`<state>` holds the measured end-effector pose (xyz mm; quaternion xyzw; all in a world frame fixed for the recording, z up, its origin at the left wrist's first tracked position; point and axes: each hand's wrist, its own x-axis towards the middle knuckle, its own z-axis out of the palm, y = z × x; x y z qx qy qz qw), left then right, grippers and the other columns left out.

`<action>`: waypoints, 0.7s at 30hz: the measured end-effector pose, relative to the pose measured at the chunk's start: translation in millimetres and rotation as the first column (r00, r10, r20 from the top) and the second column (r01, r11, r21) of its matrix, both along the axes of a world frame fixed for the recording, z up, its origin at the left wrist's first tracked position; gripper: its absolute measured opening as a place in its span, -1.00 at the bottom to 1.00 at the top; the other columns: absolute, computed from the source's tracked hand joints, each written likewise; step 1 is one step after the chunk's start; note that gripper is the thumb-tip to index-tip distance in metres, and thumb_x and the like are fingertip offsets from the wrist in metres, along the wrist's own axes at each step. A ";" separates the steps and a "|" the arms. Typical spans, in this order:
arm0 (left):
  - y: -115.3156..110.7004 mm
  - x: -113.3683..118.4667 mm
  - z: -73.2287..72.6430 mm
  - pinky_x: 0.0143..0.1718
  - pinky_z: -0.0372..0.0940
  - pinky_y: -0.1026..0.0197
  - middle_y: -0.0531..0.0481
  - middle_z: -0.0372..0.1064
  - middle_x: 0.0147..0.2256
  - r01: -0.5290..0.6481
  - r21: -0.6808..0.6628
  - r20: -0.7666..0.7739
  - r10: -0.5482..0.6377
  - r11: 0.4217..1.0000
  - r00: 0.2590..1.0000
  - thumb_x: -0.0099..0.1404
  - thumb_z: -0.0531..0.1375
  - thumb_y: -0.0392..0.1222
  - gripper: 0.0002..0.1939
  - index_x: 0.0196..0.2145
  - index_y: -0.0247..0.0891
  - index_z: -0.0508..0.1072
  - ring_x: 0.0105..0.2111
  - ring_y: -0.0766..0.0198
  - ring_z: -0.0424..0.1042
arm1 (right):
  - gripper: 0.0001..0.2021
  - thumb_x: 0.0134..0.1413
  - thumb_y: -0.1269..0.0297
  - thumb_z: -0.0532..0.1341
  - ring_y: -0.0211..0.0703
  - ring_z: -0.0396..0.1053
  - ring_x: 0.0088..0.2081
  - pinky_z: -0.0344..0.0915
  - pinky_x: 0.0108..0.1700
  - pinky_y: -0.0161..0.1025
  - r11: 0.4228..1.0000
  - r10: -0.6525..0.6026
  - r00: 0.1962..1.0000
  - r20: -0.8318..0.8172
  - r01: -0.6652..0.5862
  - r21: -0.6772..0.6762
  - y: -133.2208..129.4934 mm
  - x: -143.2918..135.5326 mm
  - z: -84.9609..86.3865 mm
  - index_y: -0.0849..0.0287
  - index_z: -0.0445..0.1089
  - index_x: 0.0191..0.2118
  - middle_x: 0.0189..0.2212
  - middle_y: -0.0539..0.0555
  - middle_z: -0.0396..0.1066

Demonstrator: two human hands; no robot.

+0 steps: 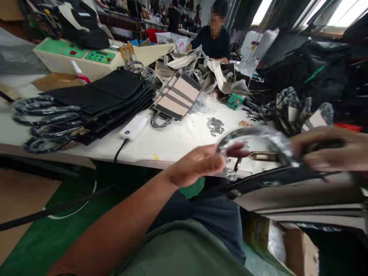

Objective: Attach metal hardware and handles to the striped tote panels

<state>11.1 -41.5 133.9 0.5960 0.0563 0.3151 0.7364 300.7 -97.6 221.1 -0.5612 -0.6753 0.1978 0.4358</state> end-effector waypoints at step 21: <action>-49.1 -4.4 -176.4 -0.19 0.34 0.17 -0.10 0.59 -0.30 -0.671 -0.489 -0.578 0.369 0.557 0.728 0.10 0.42 0.21 -0.47 -0.19 -0.33 0.64 -0.29 0.10 0.53 | -0.57 -0.12 -0.20 0.40 -0.19 0.31 -0.43 0.19 -0.37 -0.26 0.777 0.382 0.878 0.288 -0.136 -0.615 130.6 -92.8 -182.5 0.08 0.52 -0.36 -0.48 -0.03 0.44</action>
